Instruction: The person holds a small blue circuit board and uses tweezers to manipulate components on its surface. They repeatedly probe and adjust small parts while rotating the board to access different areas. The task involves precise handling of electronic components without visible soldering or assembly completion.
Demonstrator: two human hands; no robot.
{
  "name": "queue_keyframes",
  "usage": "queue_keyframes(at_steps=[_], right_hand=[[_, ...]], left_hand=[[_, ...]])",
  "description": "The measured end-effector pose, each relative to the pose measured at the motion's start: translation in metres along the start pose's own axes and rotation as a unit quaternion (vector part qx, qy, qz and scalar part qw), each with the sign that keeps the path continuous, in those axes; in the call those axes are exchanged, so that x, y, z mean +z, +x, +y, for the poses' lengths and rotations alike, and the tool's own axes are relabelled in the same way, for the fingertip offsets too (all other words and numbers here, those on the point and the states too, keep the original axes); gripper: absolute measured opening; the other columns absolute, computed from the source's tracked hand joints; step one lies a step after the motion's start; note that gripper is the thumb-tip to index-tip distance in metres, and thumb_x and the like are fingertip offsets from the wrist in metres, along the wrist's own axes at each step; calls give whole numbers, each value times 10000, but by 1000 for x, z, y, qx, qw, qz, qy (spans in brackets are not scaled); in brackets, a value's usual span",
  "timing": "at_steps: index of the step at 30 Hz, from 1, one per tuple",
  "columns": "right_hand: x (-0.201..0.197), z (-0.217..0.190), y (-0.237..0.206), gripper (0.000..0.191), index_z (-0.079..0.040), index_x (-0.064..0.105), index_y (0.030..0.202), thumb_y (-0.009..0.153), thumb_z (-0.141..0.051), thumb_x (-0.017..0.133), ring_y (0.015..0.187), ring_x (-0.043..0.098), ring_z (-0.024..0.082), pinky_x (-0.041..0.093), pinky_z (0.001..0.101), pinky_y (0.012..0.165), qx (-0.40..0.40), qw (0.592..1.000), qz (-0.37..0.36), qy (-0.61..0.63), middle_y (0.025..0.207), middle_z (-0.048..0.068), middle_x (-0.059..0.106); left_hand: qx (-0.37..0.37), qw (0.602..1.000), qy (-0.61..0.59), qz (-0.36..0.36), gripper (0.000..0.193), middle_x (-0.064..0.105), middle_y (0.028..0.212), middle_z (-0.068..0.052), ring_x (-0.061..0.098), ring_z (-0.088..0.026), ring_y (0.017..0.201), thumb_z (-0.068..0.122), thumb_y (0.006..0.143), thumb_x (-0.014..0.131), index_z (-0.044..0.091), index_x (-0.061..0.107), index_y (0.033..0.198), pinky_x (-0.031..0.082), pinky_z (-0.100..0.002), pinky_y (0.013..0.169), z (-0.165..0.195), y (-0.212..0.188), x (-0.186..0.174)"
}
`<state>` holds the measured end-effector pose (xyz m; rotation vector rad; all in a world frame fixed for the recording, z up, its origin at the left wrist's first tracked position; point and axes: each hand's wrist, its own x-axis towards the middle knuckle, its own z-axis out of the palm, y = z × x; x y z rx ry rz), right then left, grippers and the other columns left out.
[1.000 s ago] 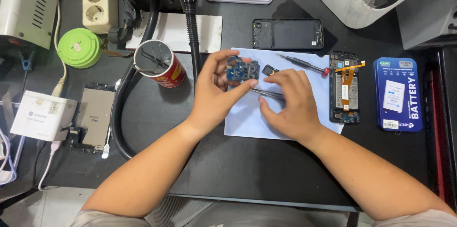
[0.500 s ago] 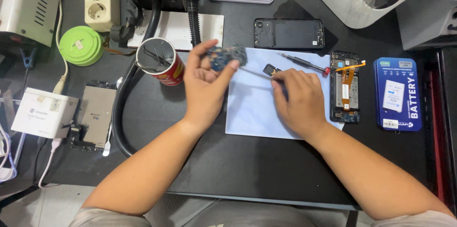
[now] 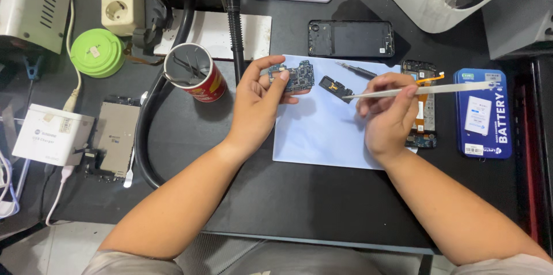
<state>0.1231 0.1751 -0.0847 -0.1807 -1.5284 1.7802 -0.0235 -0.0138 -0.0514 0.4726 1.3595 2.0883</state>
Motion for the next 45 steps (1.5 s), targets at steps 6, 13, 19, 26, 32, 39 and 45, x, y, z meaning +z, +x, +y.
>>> queue_keyframes(at_steps=[6,13,19,26,32,39,45], right_hand=[[7,-1,4,153,-45,487,1234,1166,-181,476,1006,713,246,643,405,916,26,999,-41,15,1166,143,611],[14,-6,1,237,-39,463,1236,1078,80,594,1083,708,226,655,376,951,-34,995,-86,-44,1253,146,583],[12,-8,-1,241,-35,466,1209,1050,87,600,1108,707,237,664,404,955,-21,992,-117,-43,1269,167,581],[10,-9,-4,200,-27,516,1212,1062,54,620,1076,725,230,642,373,975,12,991,-128,-25,1220,174,650],[10,-11,-4,173,-27,563,1190,1048,11,655,1063,729,219,649,360,958,13,990,-132,-42,1206,167,667],[13,-12,-4,169,-25,572,1189,1049,17,657,1062,720,210,651,356,951,8,991,-129,-40,1214,163,659],[14,-13,-3,157,-20,574,1173,1046,27,654,1063,717,208,658,348,930,4,990,-137,-44,1204,169,661]], left_hand=[[-14,1000,14,-22,352,728,1129,-134,771,-238,988,69,1038,582,12,460,1364,606,-280,748,4,-1,4],[7,995,86,-48,355,734,1073,-128,767,-203,1001,10,1022,628,17,468,1340,535,-230,740,4,-6,5],[19,992,108,-58,338,736,1058,-114,762,-160,998,-12,1017,626,10,484,1323,560,-226,768,2,-8,9],[16,989,111,-93,343,747,1040,-107,757,-139,976,-17,1001,648,-9,512,1316,588,-227,824,6,-12,13],[9,988,124,-96,346,755,1014,-99,753,-126,960,-25,992,655,-12,518,1310,575,-224,804,9,-13,15],[12,988,123,-94,345,756,1019,-108,755,-124,960,-25,988,659,-13,523,1305,581,-229,820,9,-14,16],[16,988,121,-96,341,757,1016,-108,750,-122,959,-25,994,655,-16,523,1308,578,-230,822,8,-13,15]])
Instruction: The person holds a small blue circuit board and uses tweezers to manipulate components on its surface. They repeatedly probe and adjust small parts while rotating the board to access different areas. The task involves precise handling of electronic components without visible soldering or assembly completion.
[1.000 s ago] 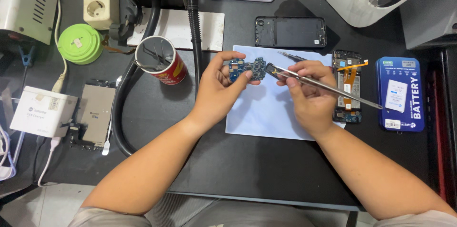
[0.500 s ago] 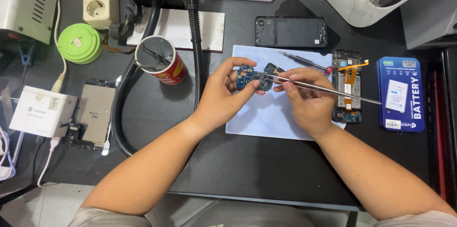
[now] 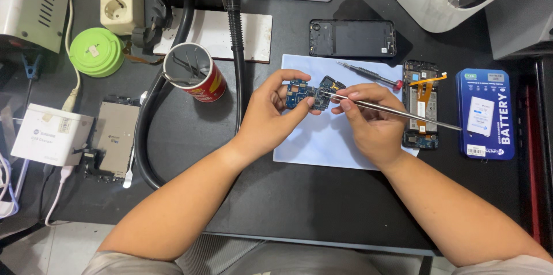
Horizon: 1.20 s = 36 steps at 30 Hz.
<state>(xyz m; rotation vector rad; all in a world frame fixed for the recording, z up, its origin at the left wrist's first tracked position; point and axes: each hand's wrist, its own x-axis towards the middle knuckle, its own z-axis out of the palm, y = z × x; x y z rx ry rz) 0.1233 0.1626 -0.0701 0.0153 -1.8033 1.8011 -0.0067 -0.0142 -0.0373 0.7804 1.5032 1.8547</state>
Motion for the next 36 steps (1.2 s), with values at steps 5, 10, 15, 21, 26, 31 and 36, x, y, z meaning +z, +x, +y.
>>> queue_keyframes(at_steps=[5,10,15,21,26,31,36], right_hand=[[1,-1,0,150,-22,578,1163,1044,26,657,1061,722,211,656,342,927,-2,1000,2,-12,1194,175,670],[0,-1,0,153,-19,578,1172,1048,29,653,1081,723,218,657,347,939,-17,1000,-2,-24,1199,169,671],[0,0,-1,145,-17,585,1167,1051,33,655,1064,734,219,654,356,956,-15,1000,1,-20,1194,174,686],[1,0,-1,159,-17,580,1168,1041,35,661,1079,722,217,665,361,936,-20,1000,5,-23,1199,174,673],[1,1,-2,161,-14,583,1176,1045,38,662,1095,717,221,663,360,939,-14,1000,9,-18,1207,175,672],[0,0,-2,166,-16,580,1176,1040,33,662,1074,722,212,659,352,938,-13,1000,0,-22,1213,175,675],[0,0,-1,159,-13,585,1175,1043,35,658,1072,719,209,658,354,939,-15,1000,-4,-25,1212,179,678]], left_hand=[[-5,1000,2,0,340,760,1017,-109,752,-121,958,-22,992,656,-16,522,1304,577,-226,817,1,-1,0],[1,1000,6,-1,340,760,1016,-109,752,-121,956,-22,990,660,-16,522,1300,578,-225,809,3,0,0],[-11,1000,12,0,333,762,1015,-105,759,-125,962,-16,990,656,-12,527,1297,571,-218,789,4,-1,0],[-11,1000,10,3,332,761,1017,-106,759,-127,960,-15,989,659,-12,531,1296,572,-220,789,4,-1,1],[-11,1000,-4,0,330,760,1029,-105,758,-125,963,-17,995,652,-13,528,1301,577,-222,802,2,-2,0],[-8,1000,7,1,338,758,1019,-107,748,-115,957,-22,992,658,-16,527,1304,564,-219,791,1,-2,1],[-6,1000,11,2,342,761,1015,-106,748,-114,953,-25,988,663,-17,529,1303,565,-219,789,0,-2,1]])
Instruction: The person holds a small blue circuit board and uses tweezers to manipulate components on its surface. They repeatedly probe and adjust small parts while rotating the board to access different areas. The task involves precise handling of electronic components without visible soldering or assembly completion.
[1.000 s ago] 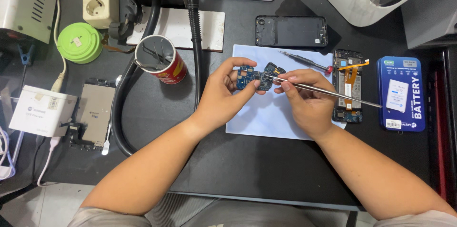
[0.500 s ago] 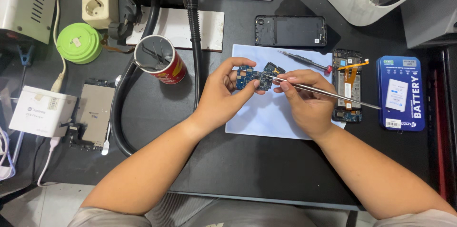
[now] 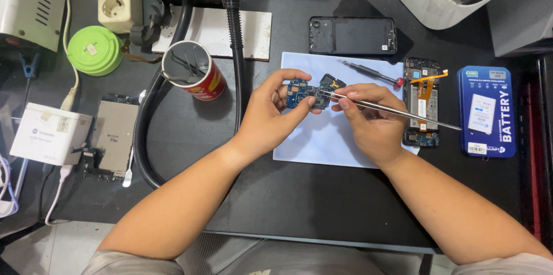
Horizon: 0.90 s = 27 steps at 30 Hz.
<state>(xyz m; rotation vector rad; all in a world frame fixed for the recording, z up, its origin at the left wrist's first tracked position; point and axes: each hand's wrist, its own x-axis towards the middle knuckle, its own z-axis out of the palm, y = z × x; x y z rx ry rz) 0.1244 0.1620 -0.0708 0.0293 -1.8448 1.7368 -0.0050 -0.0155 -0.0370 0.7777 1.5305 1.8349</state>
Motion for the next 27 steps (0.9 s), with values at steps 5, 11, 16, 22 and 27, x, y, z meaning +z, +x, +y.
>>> queue_keyframes(at_steps=[5,11,16,22,27], right_hand=[[1,-1,-1,149,-20,579,1169,1050,26,656,1064,724,206,655,345,939,4,1000,5,-4,1204,173,684],[2,-3,-1,140,-28,571,1152,1050,4,662,1039,736,211,653,341,940,18,1000,9,4,1194,173,689],[5,-2,0,133,-30,568,1147,1056,3,660,1048,736,212,653,348,960,9,1000,18,0,1187,174,687],[4,-2,-1,135,-29,565,1145,1057,14,657,1054,731,212,644,345,971,7,1000,19,-11,1182,176,690],[4,-1,-1,160,-23,559,1158,1046,37,656,1069,727,219,638,346,990,-16,999,9,-30,1190,178,684]], left_hand=[[0,1000,-3,-3,339,762,1015,-99,753,-108,958,-18,993,660,-14,528,1306,568,-212,787,0,0,0],[-5,1000,6,1,342,767,996,-101,743,-101,935,-11,987,668,-14,536,1302,544,-198,736,1,0,1],[3,1000,11,-1,334,769,1001,-100,754,-109,952,-9,990,666,-14,536,1297,562,-211,774,2,0,1],[2,1000,13,1,335,771,1002,-102,752,-115,952,-16,988,668,-17,541,1297,566,-218,788,2,0,1],[1,1000,8,1,333,770,1008,-106,757,-121,960,-24,981,667,-16,545,1291,577,-228,808,2,0,1]])
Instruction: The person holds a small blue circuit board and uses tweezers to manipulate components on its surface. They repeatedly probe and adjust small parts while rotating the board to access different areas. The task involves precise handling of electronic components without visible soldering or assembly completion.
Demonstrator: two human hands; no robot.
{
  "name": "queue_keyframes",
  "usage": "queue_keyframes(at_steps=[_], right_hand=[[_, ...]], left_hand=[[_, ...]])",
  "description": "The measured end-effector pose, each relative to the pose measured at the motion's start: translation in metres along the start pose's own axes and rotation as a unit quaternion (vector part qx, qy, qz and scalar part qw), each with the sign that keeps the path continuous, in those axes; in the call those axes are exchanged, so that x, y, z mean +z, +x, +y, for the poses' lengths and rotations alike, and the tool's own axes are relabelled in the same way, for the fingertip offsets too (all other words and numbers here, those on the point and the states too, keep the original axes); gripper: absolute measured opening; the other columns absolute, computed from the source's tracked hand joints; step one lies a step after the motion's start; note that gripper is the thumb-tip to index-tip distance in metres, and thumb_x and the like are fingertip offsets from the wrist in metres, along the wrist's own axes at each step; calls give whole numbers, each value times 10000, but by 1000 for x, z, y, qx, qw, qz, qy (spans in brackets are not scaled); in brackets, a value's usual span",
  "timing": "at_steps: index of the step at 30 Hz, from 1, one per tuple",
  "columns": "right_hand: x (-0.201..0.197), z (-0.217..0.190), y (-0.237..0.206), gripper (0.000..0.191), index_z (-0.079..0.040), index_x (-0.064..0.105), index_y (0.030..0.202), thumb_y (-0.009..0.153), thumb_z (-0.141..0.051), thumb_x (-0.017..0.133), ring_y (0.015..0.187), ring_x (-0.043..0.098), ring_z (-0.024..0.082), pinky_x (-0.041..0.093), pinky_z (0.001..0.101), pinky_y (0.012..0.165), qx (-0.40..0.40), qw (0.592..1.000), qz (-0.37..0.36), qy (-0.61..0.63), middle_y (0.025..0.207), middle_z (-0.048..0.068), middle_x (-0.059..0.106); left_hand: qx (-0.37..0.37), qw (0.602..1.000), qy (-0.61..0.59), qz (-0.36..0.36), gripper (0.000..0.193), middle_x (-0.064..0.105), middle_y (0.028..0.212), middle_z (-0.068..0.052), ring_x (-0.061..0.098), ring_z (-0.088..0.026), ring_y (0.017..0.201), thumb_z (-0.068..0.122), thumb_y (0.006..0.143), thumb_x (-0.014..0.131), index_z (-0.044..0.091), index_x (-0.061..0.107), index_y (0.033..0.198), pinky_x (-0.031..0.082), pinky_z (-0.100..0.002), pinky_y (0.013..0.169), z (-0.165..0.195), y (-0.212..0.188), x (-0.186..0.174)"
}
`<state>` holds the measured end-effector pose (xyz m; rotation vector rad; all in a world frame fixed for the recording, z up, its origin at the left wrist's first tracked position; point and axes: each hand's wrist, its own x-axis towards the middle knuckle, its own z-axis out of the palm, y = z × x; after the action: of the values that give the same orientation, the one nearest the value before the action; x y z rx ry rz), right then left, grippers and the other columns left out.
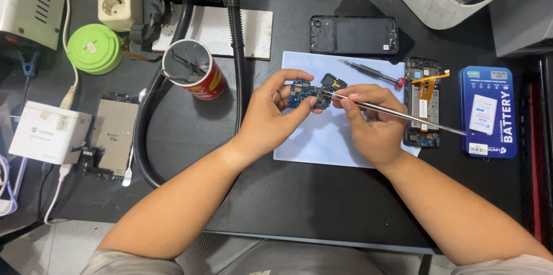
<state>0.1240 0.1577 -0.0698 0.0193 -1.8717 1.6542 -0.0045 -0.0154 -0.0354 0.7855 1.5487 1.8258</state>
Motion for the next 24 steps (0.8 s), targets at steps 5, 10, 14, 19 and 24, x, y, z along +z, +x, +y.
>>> queue_keyframes(at_steps=[5,10,14,19,24], right_hand=[[-1,-2,1,181,-13,560,1168,1035,54,662,1075,729,227,632,343,984,-29,999,-13,-36,1179,184,691],[-1,-4,2,188,-9,572,1174,1029,59,670,1069,727,226,628,316,928,-51,997,-16,-54,1163,183,697],[-1,-4,2,188,-8,572,1174,1030,63,671,1066,730,225,631,317,929,-52,997,-11,-54,1160,181,695],[-1,-3,2,187,-6,572,1168,1028,66,672,1067,730,225,630,316,928,-50,998,-9,-46,1162,187,694],[-2,-3,0,180,0,581,1155,1022,67,683,1009,724,212,619,301,914,-59,996,-8,-65,1154,192,695]], left_hand=[[8,1000,2,-1,334,772,1024,-118,756,-133,975,-36,978,670,-21,550,1289,588,-245,858,0,0,0],[9,1000,5,-7,327,773,1041,-127,758,-142,995,-40,977,668,-24,550,1282,597,-255,881,1,-1,0],[4,1000,4,-6,334,773,1037,-130,762,-145,991,-40,973,667,-25,546,1284,598,-256,874,2,-1,0],[10,1000,4,-7,334,771,1038,-131,761,-144,990,-41,976,667,-23,544,1286,600,-254,874,2,-1,0],[8,1000,5,-5,329,774,1038,-131,760,-142,986,-41,971,671,-21,545,1274,598,-251,860,2,-1,0]])
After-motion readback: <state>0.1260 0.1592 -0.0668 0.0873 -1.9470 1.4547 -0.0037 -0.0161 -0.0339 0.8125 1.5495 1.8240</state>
